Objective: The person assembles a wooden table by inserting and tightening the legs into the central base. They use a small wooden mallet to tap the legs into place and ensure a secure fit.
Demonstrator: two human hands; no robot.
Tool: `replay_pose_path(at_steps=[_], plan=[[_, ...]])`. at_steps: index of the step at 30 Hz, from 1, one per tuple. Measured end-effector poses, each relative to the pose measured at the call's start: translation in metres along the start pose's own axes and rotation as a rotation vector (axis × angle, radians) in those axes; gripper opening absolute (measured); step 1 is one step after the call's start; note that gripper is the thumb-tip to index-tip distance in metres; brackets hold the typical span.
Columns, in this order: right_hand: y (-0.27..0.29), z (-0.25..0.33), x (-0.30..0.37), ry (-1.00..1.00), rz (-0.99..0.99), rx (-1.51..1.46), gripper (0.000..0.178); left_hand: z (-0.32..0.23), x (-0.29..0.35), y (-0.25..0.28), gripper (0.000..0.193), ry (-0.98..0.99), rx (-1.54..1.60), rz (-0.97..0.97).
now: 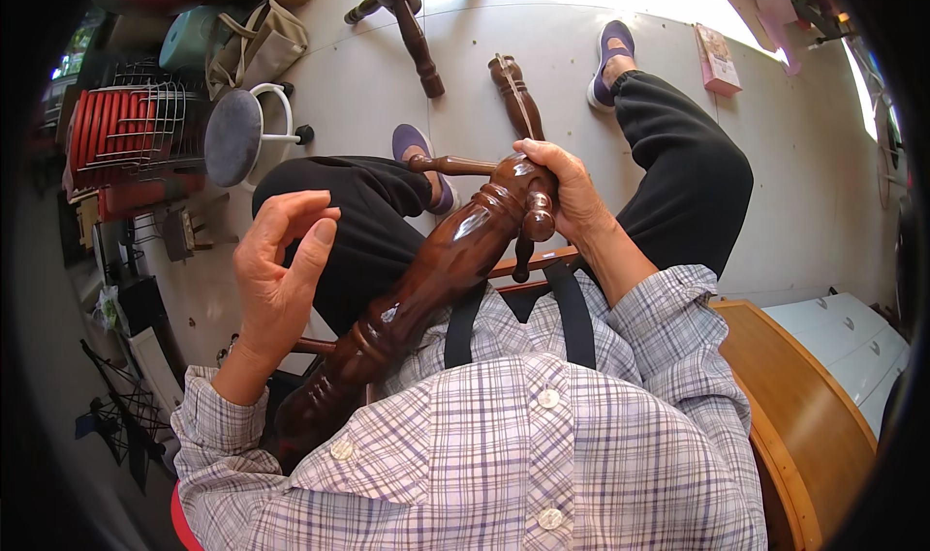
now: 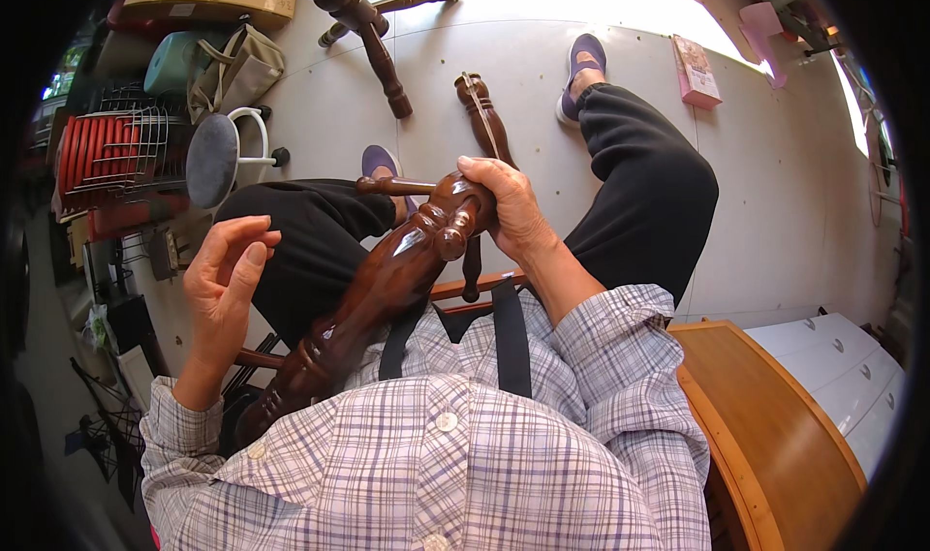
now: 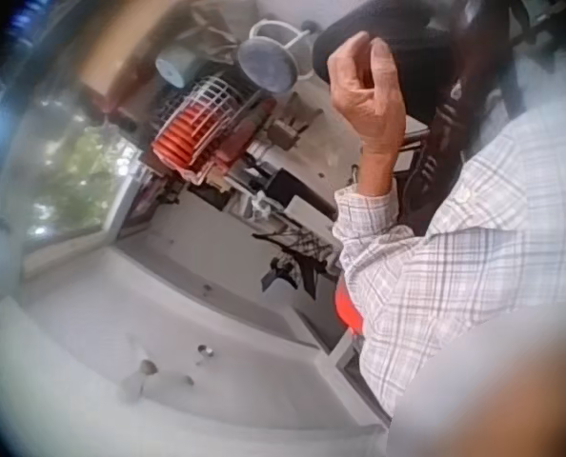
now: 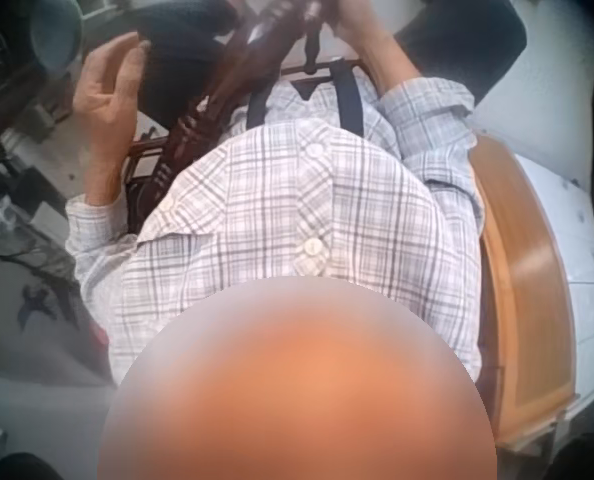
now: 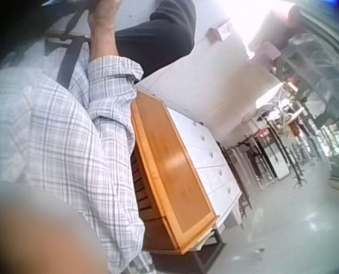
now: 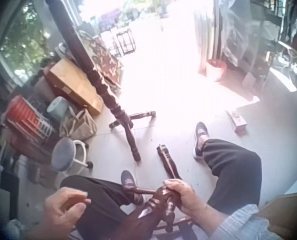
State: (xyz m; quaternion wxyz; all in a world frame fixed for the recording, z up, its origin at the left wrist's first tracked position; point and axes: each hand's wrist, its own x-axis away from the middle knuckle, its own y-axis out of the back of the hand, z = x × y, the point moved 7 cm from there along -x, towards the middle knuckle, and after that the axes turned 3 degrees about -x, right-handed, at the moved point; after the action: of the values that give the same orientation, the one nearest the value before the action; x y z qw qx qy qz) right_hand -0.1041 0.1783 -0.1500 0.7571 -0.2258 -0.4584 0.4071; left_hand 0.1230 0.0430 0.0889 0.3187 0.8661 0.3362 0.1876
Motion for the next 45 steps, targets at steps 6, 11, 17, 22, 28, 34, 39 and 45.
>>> replay_pose_path(at_steps=[6,11,17,22,28,34,39,45], plan=[[0.007,0.002,0.005,-0.023,-0.074,-0.013,0.034,0.013,0.057,0.046,0.022,0.019,-0.037,-0.238],[0.014,-0.006,0.004,-0.044,-0.092,-0.004,0.035,0.024,0.1,0.079,0.022,0.106,0.017,-0.486],[0.013,-0.008,0.006,-0.051,-0.081,-0.029,0.032,0.042,0.149,0.065,0.023,0.224,0.179,-0.518],[0.021,-0.01,0.004,-0.011,-0.12,-0.062,0.029,0.092,0.161,0.067,0.023,0.525,0.361,-0.14],[0.006,-0.002,0.015,-0.017,-0.088,-0.014,0.03,0.143,0.191,0.045,0.037,0.732,0.673,0.077],[0.005,0.003,0.025,0.03,-0.092,0.004,0.031,0.166,0.197,0.07,0.038,0.801,0.687,0.033],[0.009,0.002,0.025,0.048,-0.111,-0.01,0.029,0.17,0.187,0.098,0.036,0.729,0.534,-0.179],[0.012,-0.002,0.021,0.037,-0.167,-0.008,0.028,0.081,0.167,0.11,0.034,0.313,0.813,-0.55]])
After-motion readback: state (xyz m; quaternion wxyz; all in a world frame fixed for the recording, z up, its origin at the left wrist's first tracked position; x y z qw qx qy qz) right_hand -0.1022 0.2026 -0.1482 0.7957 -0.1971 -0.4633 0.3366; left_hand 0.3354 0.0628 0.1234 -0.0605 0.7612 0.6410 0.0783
